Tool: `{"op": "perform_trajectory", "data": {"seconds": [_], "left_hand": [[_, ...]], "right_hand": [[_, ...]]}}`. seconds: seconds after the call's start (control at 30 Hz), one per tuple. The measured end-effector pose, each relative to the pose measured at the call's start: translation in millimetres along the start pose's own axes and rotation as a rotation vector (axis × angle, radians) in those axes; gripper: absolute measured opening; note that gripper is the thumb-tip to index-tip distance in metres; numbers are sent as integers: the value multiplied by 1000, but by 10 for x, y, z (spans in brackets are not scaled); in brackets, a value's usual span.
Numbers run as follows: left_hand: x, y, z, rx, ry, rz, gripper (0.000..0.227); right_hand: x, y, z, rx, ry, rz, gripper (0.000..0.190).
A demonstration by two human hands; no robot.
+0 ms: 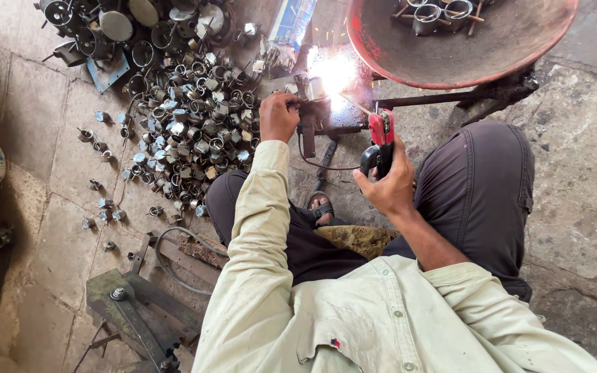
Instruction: The person sits on the floor and repeatedly picks up small metal parts from a large pile, places them on a metal stand, and welds them using a handheld welding tool. After welding, the person drops the finished parts into a large red basin.
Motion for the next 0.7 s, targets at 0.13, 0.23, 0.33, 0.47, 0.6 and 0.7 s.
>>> {"op": "perform_trajectory", "data": {"seconds": [0.13,0.23,0.33,0.47,0.6,0.7], "left_hand": [[0,22,-12,-19,-16,-5,17],[-9,19,-5,-24,-27,-27,17],[4,19,4,2,-1,8,14],[2,-1,8,-5,0,-31,11],[2,-6,15,6,33,6,13],[5,-49,36,-34,18,14,14]], "right_hand": [[3,24,-9,48,8,55,81],[0,46,-3,71,-23,37,72],[1,32,-20,91,13,24,75],[7,39,-18,141,0,108,72],[7,41,-11,128,21,99,71],[4,64,-5,133,24,99,65]]}}
Point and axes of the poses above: each hand's wrist, its own x-axis towards the middle knuckle, its own z-axis out of the palm, y = z × x, the point moved 3 cm from there along x, towards the middle knuckle, and after that the axes turned 9 degrees about -z, right-handed, at the moved point
